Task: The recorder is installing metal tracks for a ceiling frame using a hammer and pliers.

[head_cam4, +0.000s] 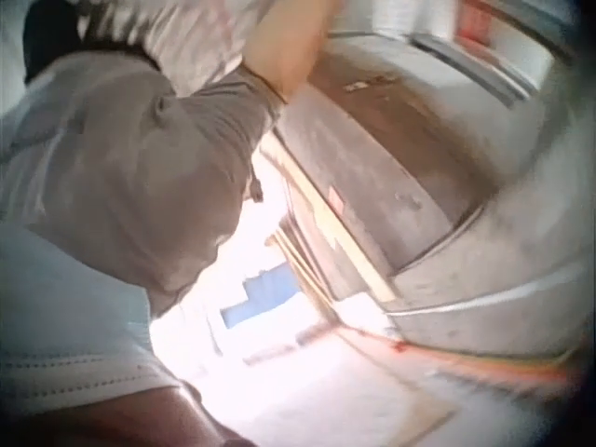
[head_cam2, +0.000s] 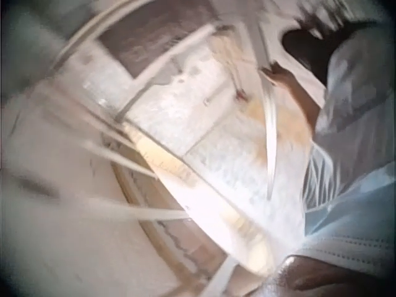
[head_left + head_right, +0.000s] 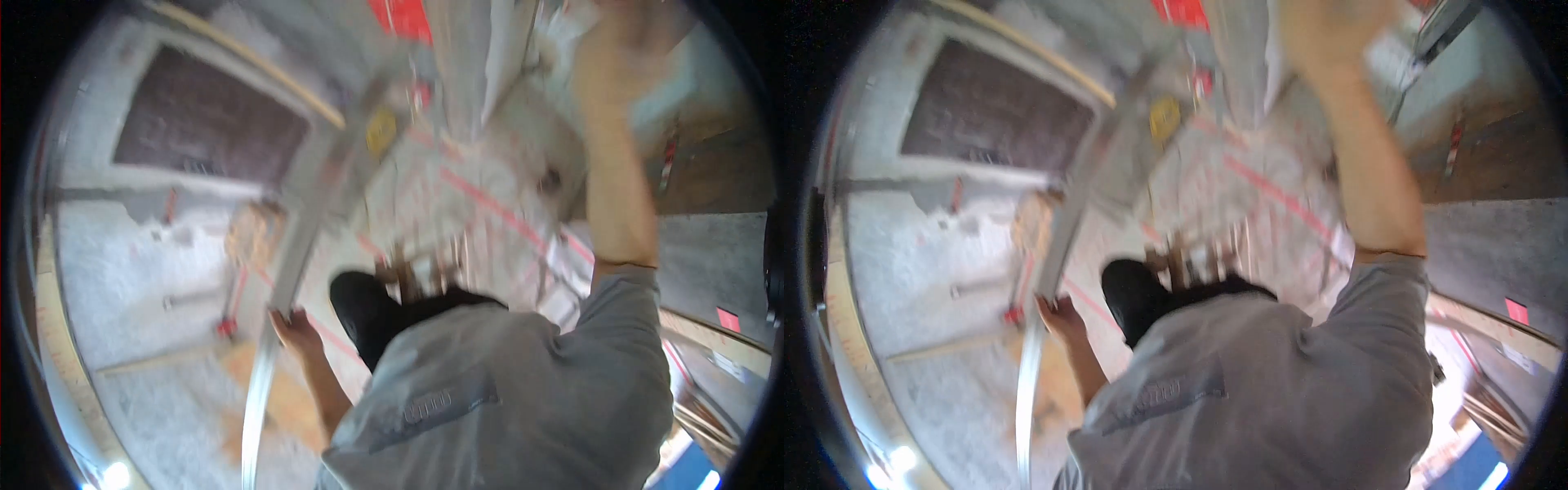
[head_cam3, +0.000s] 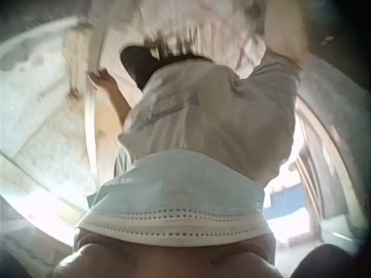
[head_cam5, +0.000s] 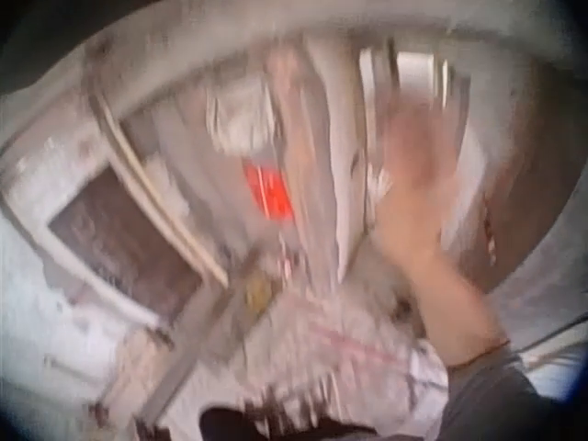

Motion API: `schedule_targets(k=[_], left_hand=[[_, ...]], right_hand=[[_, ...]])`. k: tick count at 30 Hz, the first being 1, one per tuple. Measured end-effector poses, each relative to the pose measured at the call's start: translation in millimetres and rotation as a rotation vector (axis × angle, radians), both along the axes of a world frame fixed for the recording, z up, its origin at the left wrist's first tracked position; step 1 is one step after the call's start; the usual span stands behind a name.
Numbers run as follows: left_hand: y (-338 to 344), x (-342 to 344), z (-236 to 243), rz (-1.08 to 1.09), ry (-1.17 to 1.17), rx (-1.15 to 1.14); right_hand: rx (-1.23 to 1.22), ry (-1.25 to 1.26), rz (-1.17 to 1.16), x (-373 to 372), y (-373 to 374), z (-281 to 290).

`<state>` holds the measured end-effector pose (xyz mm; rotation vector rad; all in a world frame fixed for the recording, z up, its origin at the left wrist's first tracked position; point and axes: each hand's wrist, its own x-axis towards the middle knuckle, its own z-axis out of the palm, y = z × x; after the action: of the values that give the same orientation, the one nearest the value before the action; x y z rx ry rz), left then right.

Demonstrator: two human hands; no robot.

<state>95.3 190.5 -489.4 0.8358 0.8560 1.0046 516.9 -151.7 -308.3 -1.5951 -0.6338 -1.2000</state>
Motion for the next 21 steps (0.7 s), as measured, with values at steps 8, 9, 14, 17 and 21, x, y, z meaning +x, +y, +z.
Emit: schedule_targets(k=[8,9,14,17,21], left_hand=[[7,-43,-30,-0.066,0.066,-0.188],[9,-46,-30,-0.056,0.026,-0.254],[21,-42,-28,-0.046,0.054,-0.272],[40,-29,-25,-0.046,0.066,-0.266],[69,-34,-17,-0.03,0.039,-0.242]], right_hand=[[-1.577,1.368,0.705,-198,26,-561],[-1.623,1.284,0.687,-220,34,-577],[-1.405,1.547,0.577,-289,87,-629],[-1.645,1.638,0.466,-305,98,-649],[-1.413,1.282,0.671,-295,90,-632]])
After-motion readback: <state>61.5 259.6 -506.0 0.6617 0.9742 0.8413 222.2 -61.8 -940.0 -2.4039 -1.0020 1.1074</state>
